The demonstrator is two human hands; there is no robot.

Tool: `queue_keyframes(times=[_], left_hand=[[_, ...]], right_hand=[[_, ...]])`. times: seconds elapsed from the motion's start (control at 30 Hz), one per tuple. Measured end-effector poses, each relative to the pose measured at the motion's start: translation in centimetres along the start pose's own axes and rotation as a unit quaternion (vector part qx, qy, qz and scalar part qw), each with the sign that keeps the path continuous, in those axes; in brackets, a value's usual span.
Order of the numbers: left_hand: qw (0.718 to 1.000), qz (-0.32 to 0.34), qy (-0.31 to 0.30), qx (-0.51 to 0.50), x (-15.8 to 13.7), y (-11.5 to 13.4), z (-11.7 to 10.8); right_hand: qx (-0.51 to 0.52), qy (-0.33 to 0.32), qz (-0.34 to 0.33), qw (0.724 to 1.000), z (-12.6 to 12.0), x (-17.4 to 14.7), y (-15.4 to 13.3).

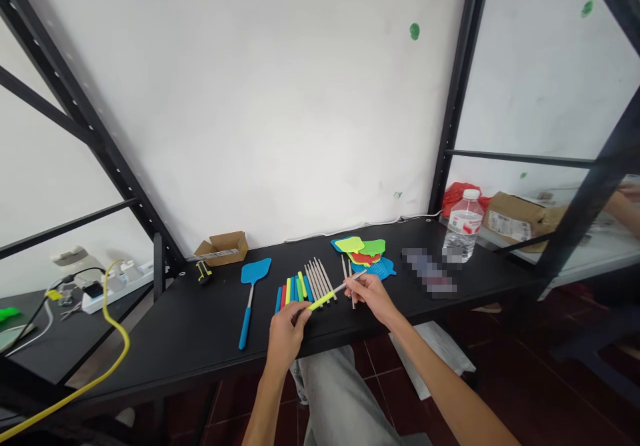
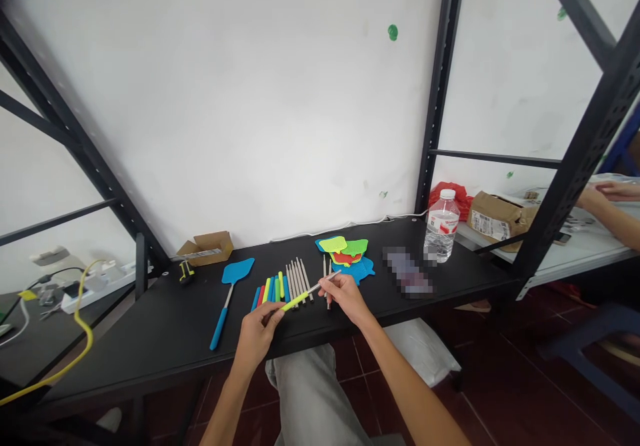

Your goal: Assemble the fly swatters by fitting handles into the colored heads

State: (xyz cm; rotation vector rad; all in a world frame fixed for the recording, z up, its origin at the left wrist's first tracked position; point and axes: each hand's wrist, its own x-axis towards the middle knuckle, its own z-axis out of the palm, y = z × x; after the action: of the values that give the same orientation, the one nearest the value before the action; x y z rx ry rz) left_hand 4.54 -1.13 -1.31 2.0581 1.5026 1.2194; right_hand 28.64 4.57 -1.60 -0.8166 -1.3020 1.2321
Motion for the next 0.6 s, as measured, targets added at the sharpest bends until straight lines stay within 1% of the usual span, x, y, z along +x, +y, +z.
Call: queue_keyframes(times=[0.13,0.23,0.33,0.4,0.43,0.47,0.5,0.53,0.57,0.6], left_hand=[[1.0,-0.006,0.01,0.01,0.0,0.2,0.0],[1.0,-0.013,-0.007,-0.004,-0.1,0.7,0.0],[0.999,-0.011,-0.03,-0.034,0.0,1.2,-0.2],[0.998,-0.017,-0.022,-0.054,0.1,1.3,-0.4],[0.998,-0.027,-0.009,-0.062,0.1,1.2,-0.6],[0.997,-0.041,0.007,-0.068,0.0,1.2,-0.7],[0.995,-0.056,0.024,-0.074,0.0,1.1,-0.8],[0.994,-0.07,0.037,-0.08,0.0,0.9,-0.9],[0.992,-0.08,0.045,-0.087,-0.1,0.8,-1.0],[0.991,-0.087,0.05,-0.094,-0.1,0.7,-1.0]], right_hand=[[-0.027,-0.024,-0.011,0.999,0.3,-0.2,-0.5],[-0.084,-0.058,-0.026,0.994,0.8,-0.4,-1.0],[-0.145,-0.094,-0.006,0.985,0.8,-0.3,-1.3],[-0.2,-0.12,-0.001,0.973,0.2,0.4,-1.7],[-0.238,-0.127,-0.01,0.963,-0.2,1.0,-2.0],[-0.285,-0.118,-0.027,0.951,-0.7,1.8,-2.4],[-0.335,-0.094,-0.045,0.937,-1.1,2.8,-2.9],[-0.391,-0.065,-0.064,0.916,-1.5,4.0,-3.5],[-0.451,-0.019,-0.075,0.889,-1.9,5.3,-4.0],[-0.512,0.014,-0.067,0.856,-2.1,6.7,-4.5]])
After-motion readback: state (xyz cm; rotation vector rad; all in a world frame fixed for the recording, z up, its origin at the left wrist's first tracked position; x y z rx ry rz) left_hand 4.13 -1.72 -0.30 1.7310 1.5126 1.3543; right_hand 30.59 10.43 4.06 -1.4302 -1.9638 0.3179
